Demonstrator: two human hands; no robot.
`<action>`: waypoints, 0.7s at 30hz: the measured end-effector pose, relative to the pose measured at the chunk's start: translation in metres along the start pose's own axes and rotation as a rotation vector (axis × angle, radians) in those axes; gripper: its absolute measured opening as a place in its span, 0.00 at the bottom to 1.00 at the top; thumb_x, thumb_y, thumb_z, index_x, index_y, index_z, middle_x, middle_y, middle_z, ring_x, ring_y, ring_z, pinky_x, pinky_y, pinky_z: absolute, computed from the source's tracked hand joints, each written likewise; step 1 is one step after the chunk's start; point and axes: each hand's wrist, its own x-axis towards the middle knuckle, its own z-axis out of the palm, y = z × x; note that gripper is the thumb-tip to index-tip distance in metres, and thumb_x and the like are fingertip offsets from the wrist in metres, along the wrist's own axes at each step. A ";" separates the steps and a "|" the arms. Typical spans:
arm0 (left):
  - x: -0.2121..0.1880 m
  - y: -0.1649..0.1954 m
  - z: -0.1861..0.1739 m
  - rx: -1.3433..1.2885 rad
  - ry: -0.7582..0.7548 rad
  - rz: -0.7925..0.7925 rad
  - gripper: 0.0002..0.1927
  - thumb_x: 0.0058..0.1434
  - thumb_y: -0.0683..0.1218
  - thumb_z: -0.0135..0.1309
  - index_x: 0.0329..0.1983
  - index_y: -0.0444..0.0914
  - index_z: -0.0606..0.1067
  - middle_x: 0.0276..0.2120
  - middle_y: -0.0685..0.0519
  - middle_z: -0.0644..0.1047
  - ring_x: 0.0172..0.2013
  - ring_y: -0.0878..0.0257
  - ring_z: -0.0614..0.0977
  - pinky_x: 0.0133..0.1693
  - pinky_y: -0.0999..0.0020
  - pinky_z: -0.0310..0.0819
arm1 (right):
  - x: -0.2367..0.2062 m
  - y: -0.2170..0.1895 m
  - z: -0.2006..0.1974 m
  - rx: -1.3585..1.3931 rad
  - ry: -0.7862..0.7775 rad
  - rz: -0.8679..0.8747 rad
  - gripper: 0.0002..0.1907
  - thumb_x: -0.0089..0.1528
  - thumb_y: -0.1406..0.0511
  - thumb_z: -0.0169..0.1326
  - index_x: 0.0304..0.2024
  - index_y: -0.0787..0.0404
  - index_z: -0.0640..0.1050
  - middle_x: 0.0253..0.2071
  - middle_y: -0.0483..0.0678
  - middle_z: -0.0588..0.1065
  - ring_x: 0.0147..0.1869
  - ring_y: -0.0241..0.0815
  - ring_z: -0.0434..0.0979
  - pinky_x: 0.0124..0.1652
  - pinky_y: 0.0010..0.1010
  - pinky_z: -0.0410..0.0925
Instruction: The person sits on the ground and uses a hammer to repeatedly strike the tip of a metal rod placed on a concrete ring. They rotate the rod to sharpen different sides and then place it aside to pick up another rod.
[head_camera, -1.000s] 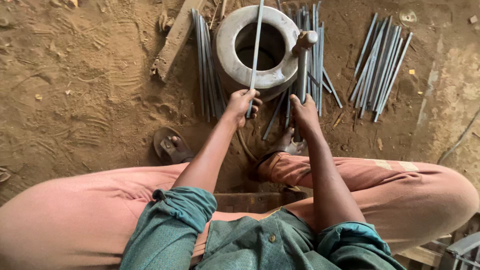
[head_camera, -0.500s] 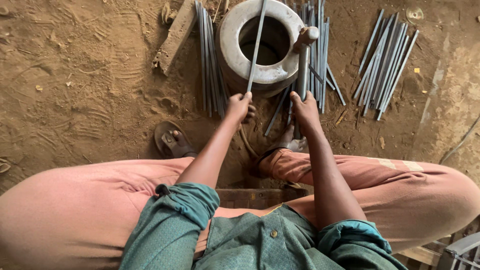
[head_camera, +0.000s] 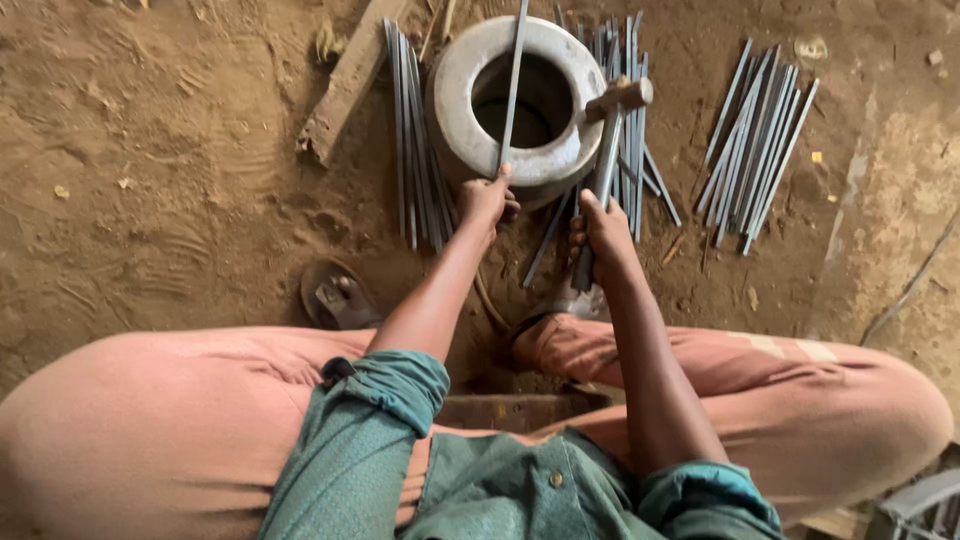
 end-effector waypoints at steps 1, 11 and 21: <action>0.000 0.001 0.000 0.015 0.013 0.001 0.27 0.64 0.60 0.60 0.25 0.31 0.75 0.19 0.46 0.80 0.16 0.59 0.80 0.17 0.65 0.70 | -0.004 -0.006 0.003 0.048 -0.033 0.010 0.13 0.68 0.56 0.54 0.44 0.54 0.67 0.26 0.41 0.66 0.21 0.31 0.63 0.20 0.26 0.63; -0.008 -0.025 0.001 -0.066 0.014 0.039 0.24 0.67 0.56 0.56 0.24 0.34 0.75 0.17 0.51 0.77 0.14 0.64 0.76 0.16 0.69 0.64 | -0.056 -0.058 0.030 -0.015 -0.192 -0.621 0.13 0.73 0.59 0.51 0.52 0.60 0.67 0.26 0.42 0.67 0.23 0.30 0.66 0.24 0.25 0.64; 0.005 -0.029 0.000 -0.204 -0.027 0.091 0.23 0.66 0.54 0.58 0.23 0.32 0.74 0.16 0.49 0.75 0.14 0.60 0.77 0.17 0.64 0.71 | -0.017 -0.010 0.042 -0.649 -0.080 -0.854 0.14 0.74 0.61 0.55 0.52 0.67 0.75 0.38 0.47 0.79 0.40 0.35 0.78 0.37 0.29 0.70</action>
